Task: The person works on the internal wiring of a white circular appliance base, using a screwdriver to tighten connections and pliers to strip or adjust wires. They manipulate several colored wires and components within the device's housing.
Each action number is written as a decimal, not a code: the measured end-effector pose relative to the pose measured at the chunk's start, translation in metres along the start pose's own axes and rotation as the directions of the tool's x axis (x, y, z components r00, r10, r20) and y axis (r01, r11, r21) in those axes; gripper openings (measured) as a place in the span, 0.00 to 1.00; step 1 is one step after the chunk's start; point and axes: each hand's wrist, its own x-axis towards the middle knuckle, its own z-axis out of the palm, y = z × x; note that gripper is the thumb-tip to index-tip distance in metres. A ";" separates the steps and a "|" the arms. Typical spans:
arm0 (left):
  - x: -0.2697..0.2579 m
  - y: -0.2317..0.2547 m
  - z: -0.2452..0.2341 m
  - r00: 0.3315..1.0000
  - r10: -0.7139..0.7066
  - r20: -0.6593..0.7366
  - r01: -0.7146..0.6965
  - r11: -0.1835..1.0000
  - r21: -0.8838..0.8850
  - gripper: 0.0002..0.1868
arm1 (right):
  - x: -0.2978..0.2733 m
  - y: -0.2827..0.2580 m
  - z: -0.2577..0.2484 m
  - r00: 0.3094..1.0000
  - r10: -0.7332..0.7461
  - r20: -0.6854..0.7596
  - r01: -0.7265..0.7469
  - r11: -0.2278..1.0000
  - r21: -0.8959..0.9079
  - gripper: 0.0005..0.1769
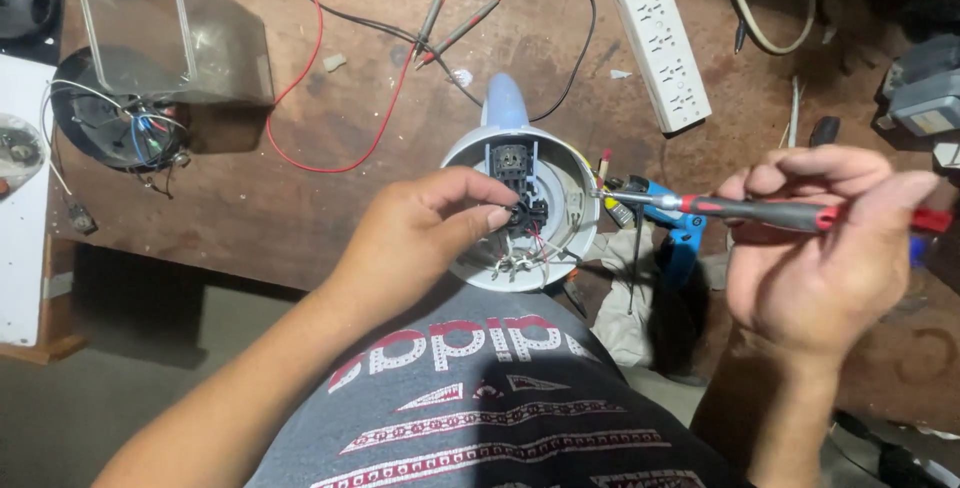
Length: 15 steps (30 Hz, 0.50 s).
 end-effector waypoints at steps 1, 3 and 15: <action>0.001 -0.002 0.003 1.000 -0.004 0.000 0.004 1.000 0.001 0.09 | -0.005 0.002 0.011 1.000 0.004 -0.001 -0.004 1.000 0.001 0.32; 0.008 -0.006 0.006 0.998 0.057 -0.017 -0.056 0.998 0.009 0.05 | -0.011 0.006 0.034 0.964 0.202 -0.174 -0.205 0.979 0.002 0.38; 0.039 -0.041 0.025 0.911 0.408 0.065 -0.373 0.743 0.556 0.04 | -0.037 0.037 0.031 0.990 0.112 -0.089 -0.085 0.961 0.264 0.34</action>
